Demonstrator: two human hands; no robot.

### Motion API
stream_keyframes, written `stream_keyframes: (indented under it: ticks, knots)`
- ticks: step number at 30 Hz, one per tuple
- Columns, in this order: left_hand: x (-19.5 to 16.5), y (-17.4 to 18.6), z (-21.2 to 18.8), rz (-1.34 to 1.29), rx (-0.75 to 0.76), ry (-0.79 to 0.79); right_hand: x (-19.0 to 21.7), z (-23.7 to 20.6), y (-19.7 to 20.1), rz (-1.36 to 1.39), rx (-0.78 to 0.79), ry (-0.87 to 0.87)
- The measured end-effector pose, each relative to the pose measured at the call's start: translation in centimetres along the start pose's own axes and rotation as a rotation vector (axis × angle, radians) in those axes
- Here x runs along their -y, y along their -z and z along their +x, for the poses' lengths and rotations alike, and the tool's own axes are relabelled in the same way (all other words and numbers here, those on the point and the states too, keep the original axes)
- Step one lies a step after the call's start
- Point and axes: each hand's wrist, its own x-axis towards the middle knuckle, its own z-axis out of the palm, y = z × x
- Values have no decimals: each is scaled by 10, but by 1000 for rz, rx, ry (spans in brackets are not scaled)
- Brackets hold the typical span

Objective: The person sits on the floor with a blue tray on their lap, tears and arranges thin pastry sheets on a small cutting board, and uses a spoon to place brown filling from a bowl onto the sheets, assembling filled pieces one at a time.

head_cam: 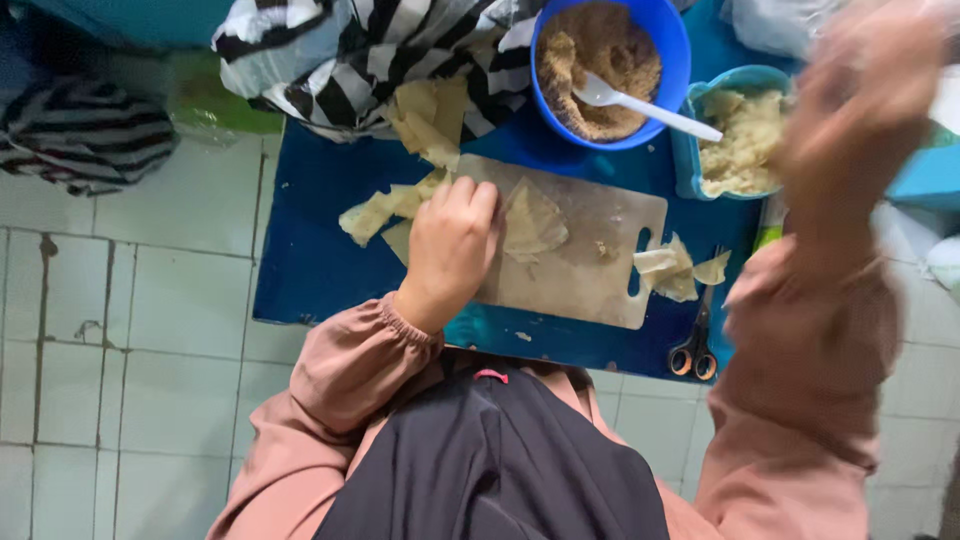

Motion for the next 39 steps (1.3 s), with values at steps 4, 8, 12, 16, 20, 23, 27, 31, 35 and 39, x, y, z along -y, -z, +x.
stream_keyframes:
  ticks: [4,8,12,16,20,23,27,31,35,39]
  knots:
    - [5,-8,4,-43,7,53,103,-46,27,687,318,290]
    - [8,-17,4,-68,-26,69,135,-68,10,569,323,472]
    - [8,-19,1,-59,-40,48,134,-80,9,456,367,590]
    - [8,-18,0,-67,-62,56,130,-92,31,383,305,533]
    - [4,-14,-3,20,-52,14,125,-110,55,390,370,467]
    - [-9,-9,-12,154,-54,-47,119,-129,65,489,400,349]
    - [-38,-6,-39,105,-35,-100,109,-149,55,710,357,139]
    - [-54,-18,-52,48,52,-86,83,-143,16,841,248,-517]
    - [-56,-30,-51,53,112,-89,56,-108,-50,1701,249,-1048]
    - [-57,-32,-49,-7,129,-123,59,-91,-87,1808,155,-1095]
